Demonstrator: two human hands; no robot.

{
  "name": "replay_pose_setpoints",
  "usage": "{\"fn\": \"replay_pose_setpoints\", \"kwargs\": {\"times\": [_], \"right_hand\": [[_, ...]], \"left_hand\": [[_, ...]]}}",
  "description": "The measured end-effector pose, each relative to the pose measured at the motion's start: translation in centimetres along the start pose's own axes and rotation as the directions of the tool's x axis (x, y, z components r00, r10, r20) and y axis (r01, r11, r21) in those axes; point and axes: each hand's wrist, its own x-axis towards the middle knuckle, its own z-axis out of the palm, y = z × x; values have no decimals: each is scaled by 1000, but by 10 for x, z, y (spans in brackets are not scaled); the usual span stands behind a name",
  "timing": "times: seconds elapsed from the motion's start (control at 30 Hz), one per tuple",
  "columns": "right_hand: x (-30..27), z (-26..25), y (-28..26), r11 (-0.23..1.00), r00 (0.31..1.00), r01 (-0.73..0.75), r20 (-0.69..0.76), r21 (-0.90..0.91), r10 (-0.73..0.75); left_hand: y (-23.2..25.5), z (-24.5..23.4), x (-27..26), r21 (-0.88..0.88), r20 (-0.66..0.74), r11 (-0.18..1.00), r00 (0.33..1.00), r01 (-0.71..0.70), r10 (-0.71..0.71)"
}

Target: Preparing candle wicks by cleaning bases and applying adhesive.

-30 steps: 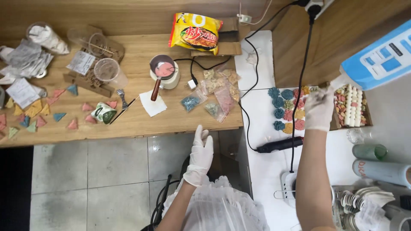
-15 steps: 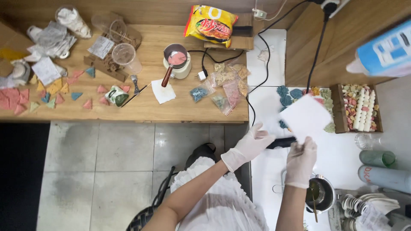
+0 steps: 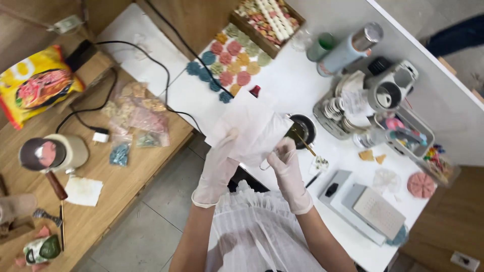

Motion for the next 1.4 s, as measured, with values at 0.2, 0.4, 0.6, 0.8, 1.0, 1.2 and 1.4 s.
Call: {"fn": "replay_pose_setpoints", "kwargs": {"times": [0.2,0.4,0.6,0.8,1.0,1.2,1.4], "right_hand": [[2,-6,-94,968,962,236,-162,80,-221],[3,-75,-76,999,1000,7,16,-44,-6],[-1,-84,-67,999,993,-2,-116,38,6],[-23,-90,-64,955,982,-144,-159,-261,105],[-37,-46,-114,971,978,78,207,-227,-30],[-44,-20,-100,988,989,-149,-1,-30,149],[-95,-64,-72,932,853,-349,-379,99,359]], "left_hand": [[-16,1,2,118,46,982,987,146,-152],[-5,59,-1,554,98,816,960,167,-263],[-4,41,-8,689,12,682,937,246,-350],[3,29,-13,612,-43,715,917,337,-395],[27,32,-23,595,28,733,903,330,-430],[34,6,-19,687,338,719,828,108,-447],[15,-110,59,174,204,838,813,518,-545]]}}
